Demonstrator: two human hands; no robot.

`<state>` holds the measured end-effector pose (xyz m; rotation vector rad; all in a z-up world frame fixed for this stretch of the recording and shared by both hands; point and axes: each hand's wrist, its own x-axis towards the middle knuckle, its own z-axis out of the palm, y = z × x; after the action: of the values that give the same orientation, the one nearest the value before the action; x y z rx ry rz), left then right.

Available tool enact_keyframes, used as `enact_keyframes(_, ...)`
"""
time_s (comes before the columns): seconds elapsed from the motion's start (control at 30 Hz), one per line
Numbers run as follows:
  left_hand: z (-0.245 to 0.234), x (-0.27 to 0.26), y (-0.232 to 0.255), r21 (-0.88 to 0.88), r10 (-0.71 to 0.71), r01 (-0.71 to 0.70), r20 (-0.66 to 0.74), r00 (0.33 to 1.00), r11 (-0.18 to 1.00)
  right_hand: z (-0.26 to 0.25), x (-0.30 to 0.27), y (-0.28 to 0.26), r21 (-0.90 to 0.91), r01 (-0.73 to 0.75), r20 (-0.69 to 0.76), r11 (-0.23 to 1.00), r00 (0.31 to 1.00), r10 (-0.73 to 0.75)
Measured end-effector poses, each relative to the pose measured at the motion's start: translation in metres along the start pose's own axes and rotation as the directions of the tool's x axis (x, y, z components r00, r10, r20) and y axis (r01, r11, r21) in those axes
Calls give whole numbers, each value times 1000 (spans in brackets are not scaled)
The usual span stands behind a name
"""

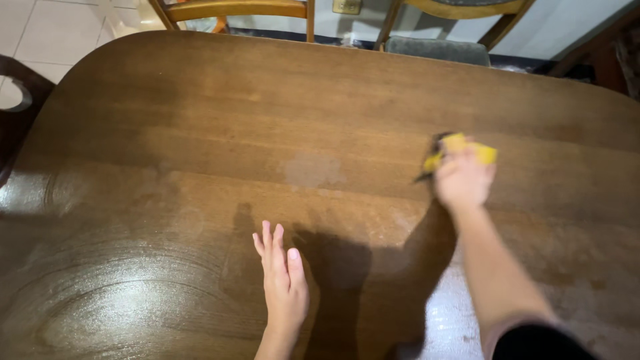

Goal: The person wipes a wooden dining table surface using a yellow sponge. They move the sponge across the table in broad strokes, covering the entire surface area.

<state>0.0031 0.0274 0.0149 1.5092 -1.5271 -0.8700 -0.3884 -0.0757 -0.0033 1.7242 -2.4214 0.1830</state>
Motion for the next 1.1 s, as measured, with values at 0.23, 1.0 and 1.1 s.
enact_keyframes(0.23,8,-25,0,25,52,-52,14,999,998,50,19,-71,-327,35,109,944,994,1)
enact_keyframes(1.0,-14,-101,2,93,40,-54,142,989,994,-13,-77,-43,16,-368,181,930,916,359)
enact_keyframes(1.1,-15,-105,-3,108,60,-74,127,990,991,-32,-105,-141,18,175,392,984,905,-168)
